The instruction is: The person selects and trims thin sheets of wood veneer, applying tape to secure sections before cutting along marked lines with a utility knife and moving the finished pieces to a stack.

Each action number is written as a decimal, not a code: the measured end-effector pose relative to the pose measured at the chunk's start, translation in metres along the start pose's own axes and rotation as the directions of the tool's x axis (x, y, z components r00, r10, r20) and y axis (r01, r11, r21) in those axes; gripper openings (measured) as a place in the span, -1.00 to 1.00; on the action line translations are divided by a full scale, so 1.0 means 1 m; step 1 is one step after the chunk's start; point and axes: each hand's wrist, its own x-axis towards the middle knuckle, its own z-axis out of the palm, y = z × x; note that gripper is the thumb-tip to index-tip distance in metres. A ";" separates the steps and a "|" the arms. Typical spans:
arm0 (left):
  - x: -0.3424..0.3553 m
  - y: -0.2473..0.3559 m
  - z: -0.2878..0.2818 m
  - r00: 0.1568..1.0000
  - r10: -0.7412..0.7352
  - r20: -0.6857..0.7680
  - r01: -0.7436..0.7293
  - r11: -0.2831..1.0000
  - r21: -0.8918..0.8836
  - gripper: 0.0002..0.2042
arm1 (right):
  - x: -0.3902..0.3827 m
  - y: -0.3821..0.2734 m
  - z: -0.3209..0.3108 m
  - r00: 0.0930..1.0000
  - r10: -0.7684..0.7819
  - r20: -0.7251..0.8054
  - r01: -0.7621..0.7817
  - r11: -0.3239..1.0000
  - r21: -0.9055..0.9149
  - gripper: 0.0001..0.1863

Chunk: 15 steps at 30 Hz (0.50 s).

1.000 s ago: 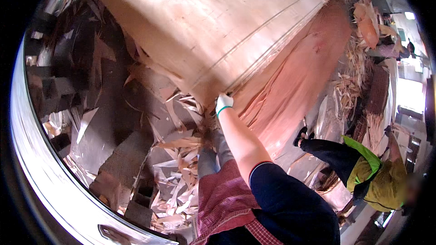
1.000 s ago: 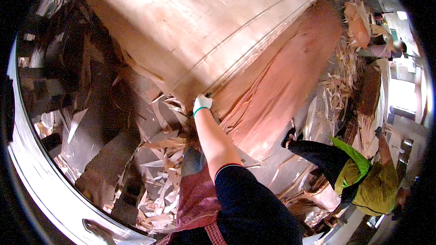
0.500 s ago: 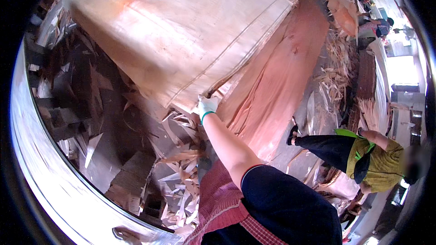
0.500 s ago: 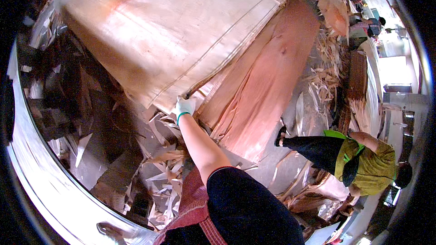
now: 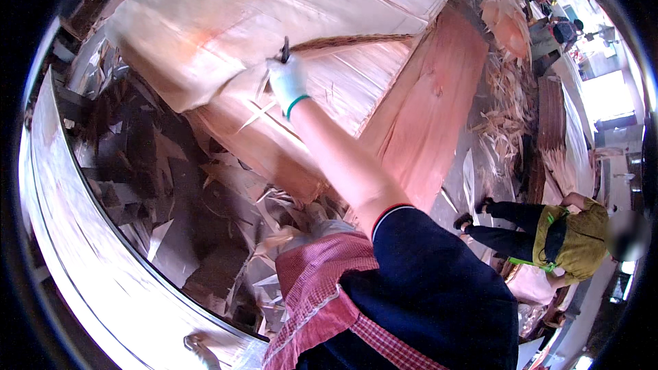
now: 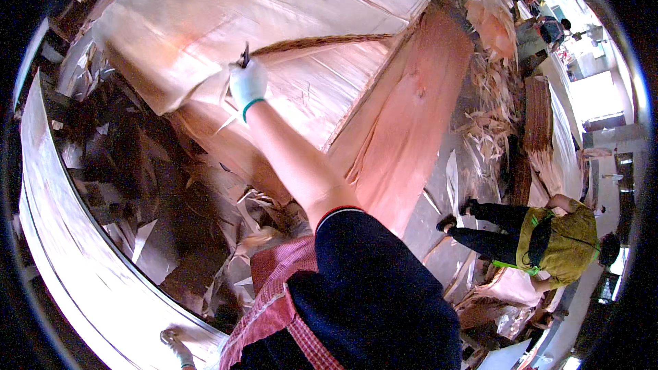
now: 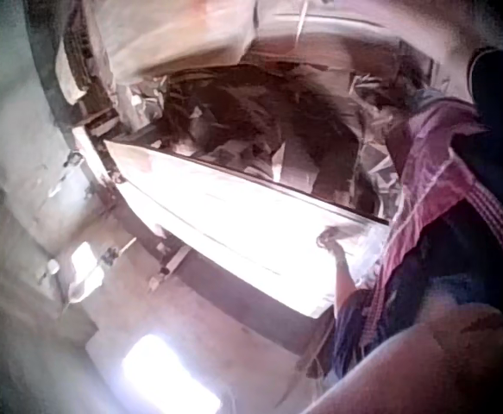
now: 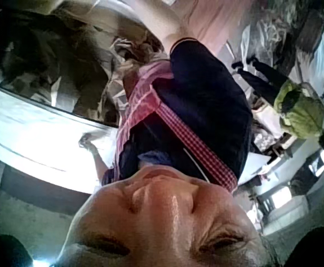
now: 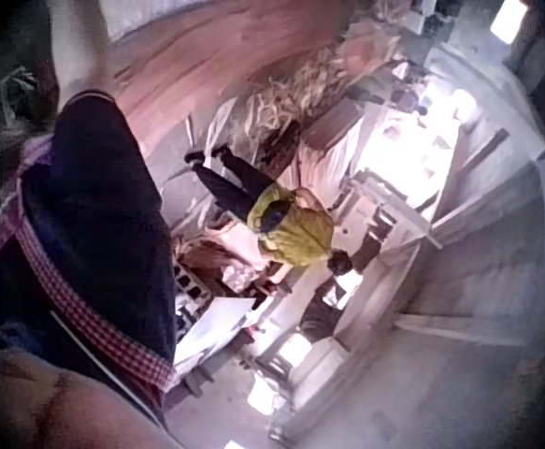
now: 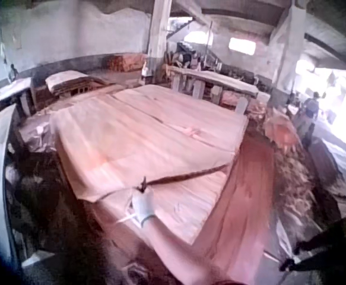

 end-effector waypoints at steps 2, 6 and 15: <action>0.001 -0.003 -0.002 0.996 0.066 0.059 -0.072 0.992 0.106 -0.59 | 0.013 -0.034 -0.003 0.998 -0.036 -0.044 0.039 0.996 0.081 -0.84; -0.003 -0.016 -0.010 0.985 0.148 0.092 -0.171 0.919 0.356 -0.56 | 0.015 -0.059 -0.030 0.946 0.083 0.314 -0.186 0.932 0.312 -0.81; -0.023 0.014 0.009 0.930 0.368 -0.007 -0.324 0.827 0.459 -0.67 | -0.055 0.083 -0.056 0.900 0.422 0.112 -0.422 0.906 -0.023 -0.76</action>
